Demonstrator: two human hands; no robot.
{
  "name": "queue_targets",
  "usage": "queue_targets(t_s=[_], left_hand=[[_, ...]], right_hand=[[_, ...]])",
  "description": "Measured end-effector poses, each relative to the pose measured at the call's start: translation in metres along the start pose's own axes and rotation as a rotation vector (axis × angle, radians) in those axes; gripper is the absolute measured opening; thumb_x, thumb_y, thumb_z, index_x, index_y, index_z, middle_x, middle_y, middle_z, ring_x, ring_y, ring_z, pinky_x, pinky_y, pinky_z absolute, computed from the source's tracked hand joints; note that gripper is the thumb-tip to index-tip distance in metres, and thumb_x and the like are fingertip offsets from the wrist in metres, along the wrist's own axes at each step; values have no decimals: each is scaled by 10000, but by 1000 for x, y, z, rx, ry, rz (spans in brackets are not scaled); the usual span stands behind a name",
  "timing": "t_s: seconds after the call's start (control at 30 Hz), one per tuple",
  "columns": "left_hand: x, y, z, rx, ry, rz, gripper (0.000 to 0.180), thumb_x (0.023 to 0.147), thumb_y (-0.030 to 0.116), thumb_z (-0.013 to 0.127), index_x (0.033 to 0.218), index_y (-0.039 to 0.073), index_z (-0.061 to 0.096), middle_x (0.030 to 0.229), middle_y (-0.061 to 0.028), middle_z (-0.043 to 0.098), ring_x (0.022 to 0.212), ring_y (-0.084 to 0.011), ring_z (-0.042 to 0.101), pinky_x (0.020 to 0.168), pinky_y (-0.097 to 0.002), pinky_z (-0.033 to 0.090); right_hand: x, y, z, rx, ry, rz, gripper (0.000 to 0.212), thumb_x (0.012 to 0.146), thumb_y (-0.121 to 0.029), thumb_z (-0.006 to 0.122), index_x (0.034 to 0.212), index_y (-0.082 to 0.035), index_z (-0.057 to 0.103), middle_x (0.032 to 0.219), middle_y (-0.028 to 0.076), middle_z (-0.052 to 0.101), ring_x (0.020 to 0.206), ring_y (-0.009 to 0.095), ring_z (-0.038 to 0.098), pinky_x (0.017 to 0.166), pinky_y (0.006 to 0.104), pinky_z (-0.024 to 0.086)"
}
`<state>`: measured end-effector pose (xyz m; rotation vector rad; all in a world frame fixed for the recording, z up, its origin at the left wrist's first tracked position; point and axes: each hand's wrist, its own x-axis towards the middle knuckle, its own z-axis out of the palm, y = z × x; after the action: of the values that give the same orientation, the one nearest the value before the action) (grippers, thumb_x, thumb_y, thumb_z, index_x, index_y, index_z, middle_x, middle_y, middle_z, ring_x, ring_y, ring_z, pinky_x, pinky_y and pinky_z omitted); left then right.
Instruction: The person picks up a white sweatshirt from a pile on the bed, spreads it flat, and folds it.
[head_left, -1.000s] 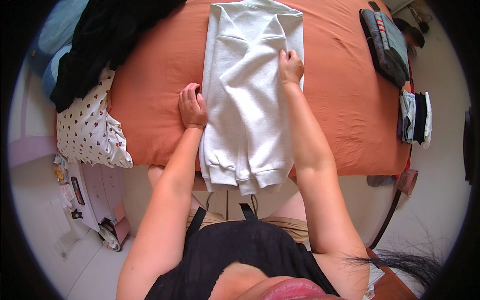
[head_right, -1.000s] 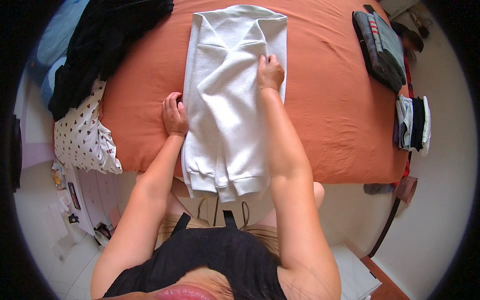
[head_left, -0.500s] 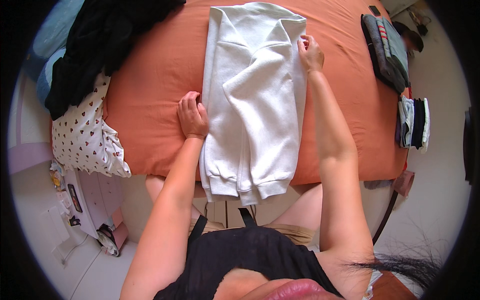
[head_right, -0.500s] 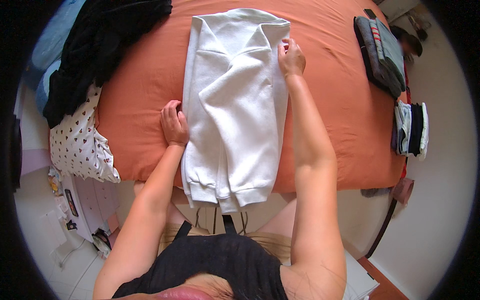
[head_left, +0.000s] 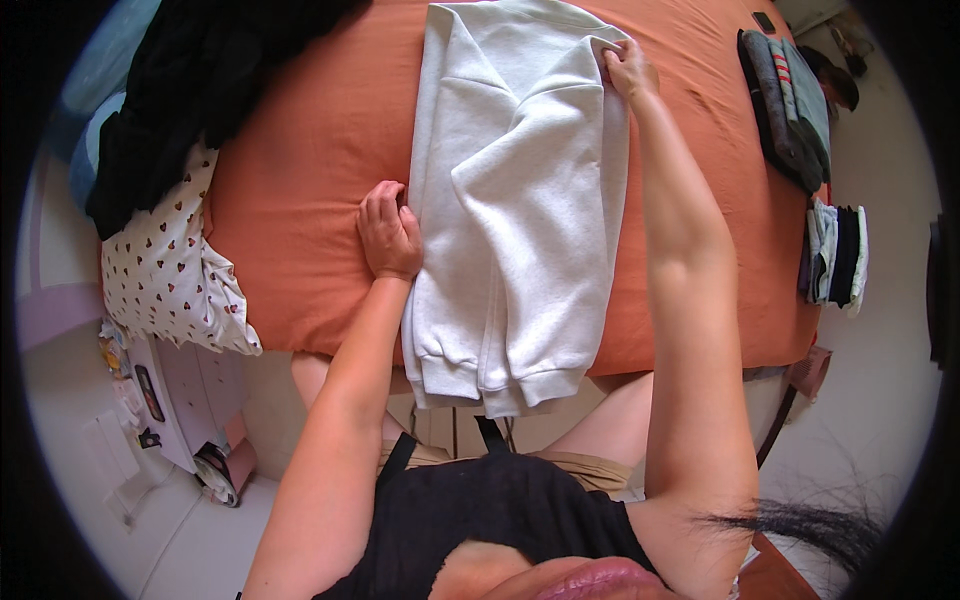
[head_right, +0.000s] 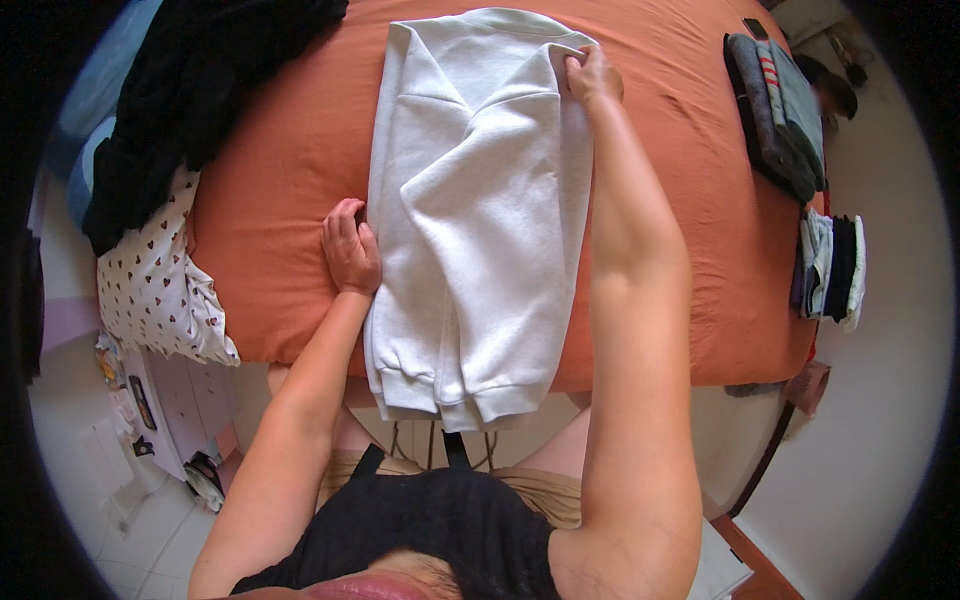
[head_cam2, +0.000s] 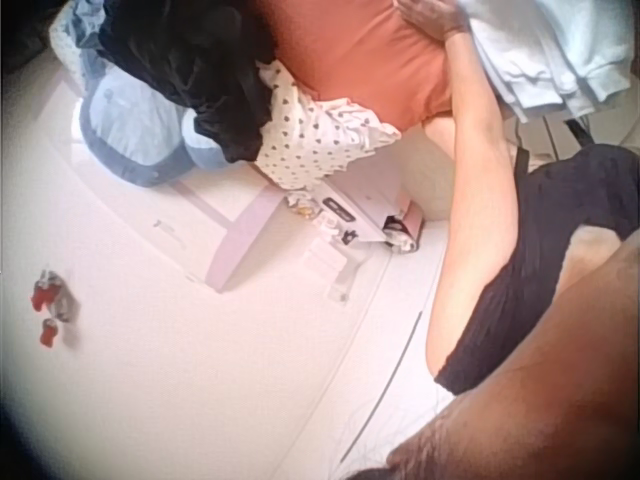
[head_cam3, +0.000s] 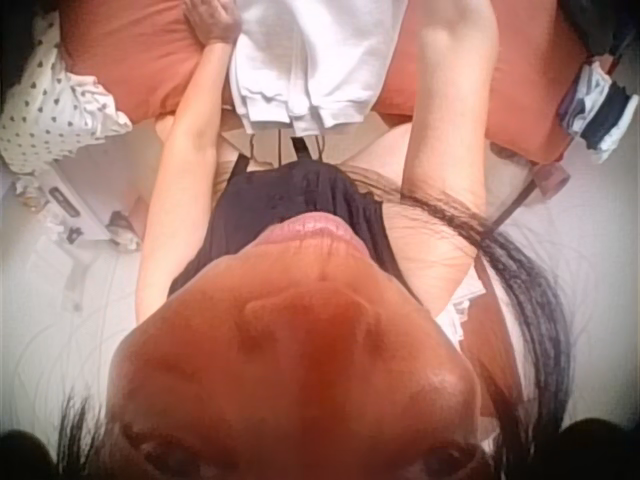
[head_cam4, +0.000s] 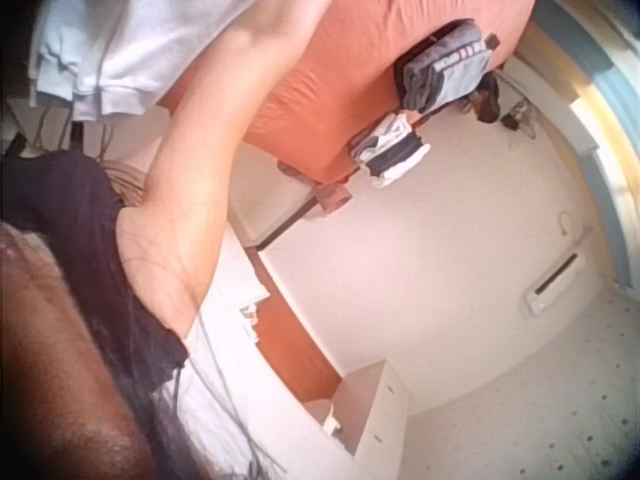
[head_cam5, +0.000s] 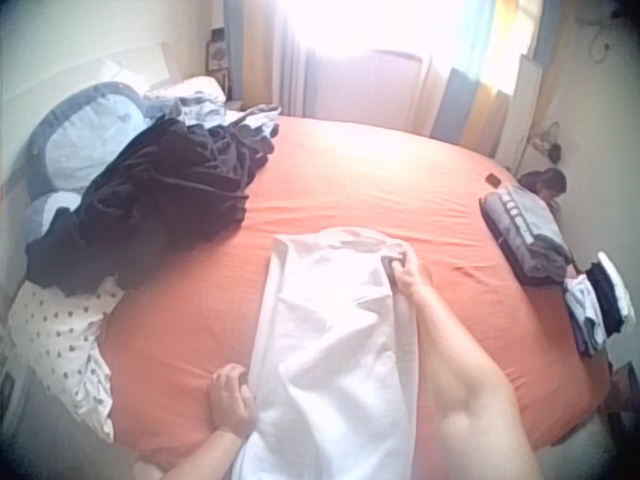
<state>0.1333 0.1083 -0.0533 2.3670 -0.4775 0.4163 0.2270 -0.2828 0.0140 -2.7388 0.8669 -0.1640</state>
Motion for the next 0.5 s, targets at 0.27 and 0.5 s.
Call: queue_targets(t_s=[0.27, 0.5], left_hand=[[0, -1, -2, -4, 4, -3, 285, 802, 151, 440, 1064, 75, 523, 1123, -98, 528, 1068, -279, 470, 921, -395, 349], [7, 1, -7, -52, -4, 35, 253, 850, 190, 427, 1041, 67, 538, 1080, -117, 546, 1008, -296, 488, 892, -393, 362]], right_hand=[[-133, -11, -25, 371, 361, -368, 438, 848, -214, 565, 1243, -69, 441, 1128, 171, 555, 1012, 309, 561, 805, 409, 467], [-305, 102, -20, 514, 220, 8, 228, 905, -148, 491, 1084, -22, 555, 963, 149, 608, 851, 236, 612, 709, 308, 491]])
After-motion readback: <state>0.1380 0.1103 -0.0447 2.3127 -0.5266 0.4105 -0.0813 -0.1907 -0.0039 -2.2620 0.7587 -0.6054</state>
